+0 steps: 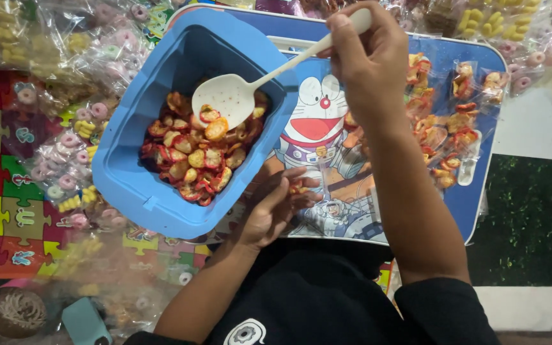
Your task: Scooping snacks from a container into small plastic bags using a spoon
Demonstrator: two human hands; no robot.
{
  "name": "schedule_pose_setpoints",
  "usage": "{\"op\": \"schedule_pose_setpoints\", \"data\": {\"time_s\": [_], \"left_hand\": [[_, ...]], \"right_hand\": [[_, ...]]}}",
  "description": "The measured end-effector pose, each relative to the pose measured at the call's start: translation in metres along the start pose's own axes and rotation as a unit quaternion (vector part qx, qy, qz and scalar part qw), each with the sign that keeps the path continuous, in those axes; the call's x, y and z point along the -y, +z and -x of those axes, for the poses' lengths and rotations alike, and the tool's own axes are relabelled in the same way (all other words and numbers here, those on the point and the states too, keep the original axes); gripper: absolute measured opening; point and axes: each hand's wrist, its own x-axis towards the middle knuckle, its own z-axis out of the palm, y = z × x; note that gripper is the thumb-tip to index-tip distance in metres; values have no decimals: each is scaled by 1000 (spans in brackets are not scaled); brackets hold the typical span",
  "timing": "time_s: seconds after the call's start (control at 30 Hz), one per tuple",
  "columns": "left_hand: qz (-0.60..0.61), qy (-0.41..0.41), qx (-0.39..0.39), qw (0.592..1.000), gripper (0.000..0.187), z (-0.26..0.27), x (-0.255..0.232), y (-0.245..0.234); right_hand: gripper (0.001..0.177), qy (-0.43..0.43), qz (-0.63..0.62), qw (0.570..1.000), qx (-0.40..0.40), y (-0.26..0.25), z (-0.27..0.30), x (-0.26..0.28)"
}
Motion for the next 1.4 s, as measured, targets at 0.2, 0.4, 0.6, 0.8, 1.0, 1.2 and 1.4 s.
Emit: {"op": "schedule_pose_setpoints", "data": {"time_s": [0.2,0.4,0.6,0.8,1.0,1.2,1.4], "left_hand": [[-27,27,6,999,33,-6,2,-5],[-65,32,-71,995,36,-11,0,8],[-120,159,5,980,35,-19,2,18],[-203,143,0,969,38,-23,5,23],[-307,192,-76,929,46,-20,6,36],[-276,118,-84,950,54,-17,-4,55],[-95,27,-52,994,69,-29,6,41]], "right_hand": [[7,30,49,996,-63,-41,17,24],[10,44,57,978,-196,-95,68,46],[15,24,138,953,-268,-131,123,33],[14,48,176,937,-298,-130,150,36],[15,23,228,928,-292,-116,158,47],[16,9,280,918,-279,-100,160,57],[14,-30,346,898,-271,-92,169,65]]}}
